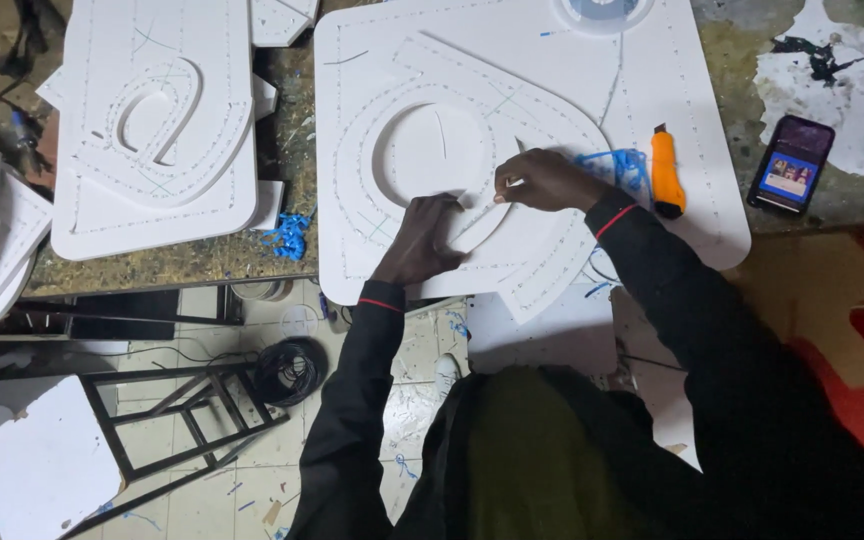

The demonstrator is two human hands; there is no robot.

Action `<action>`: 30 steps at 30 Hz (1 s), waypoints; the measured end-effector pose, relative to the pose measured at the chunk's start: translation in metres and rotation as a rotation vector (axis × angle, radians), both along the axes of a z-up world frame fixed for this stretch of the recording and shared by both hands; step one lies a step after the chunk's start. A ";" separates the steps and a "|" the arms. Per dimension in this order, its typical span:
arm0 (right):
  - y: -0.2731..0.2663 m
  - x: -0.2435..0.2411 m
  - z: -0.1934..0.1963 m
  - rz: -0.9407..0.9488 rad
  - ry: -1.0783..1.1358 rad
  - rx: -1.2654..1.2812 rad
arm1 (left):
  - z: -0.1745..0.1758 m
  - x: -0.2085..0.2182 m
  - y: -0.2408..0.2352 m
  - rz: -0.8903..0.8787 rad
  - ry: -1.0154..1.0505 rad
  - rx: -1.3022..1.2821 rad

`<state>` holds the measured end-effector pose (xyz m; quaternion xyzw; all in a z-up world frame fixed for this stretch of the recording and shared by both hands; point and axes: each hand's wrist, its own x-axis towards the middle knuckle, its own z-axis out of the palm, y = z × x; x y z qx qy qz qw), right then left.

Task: Attaching blue LED strips into the pre-cut channels of a white sign board component

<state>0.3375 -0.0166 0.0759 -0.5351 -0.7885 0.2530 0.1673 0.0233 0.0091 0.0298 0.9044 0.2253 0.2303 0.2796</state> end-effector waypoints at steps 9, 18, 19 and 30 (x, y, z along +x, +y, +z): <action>-0.008 0.014 -0.028 0.091 0.231 -0.034 | 0.026 -0.017 0.003 -0.080 -0.098 -0.250; -0.014 0.012 -0.013 0.162 0.230 0.067 | 0.015 -0.018 0.024 -0.015 0.036 -0.271; -0.015 0.012 -0.011 0.161 0.231 0.065 | 0.009 -0.017 0.025 -0.016 0.036 -0.274; 0.003 0.011 -0.026 0.148 0.110 -0.016 | -0.019 0.002 0.025 0.142 0.161 -0.233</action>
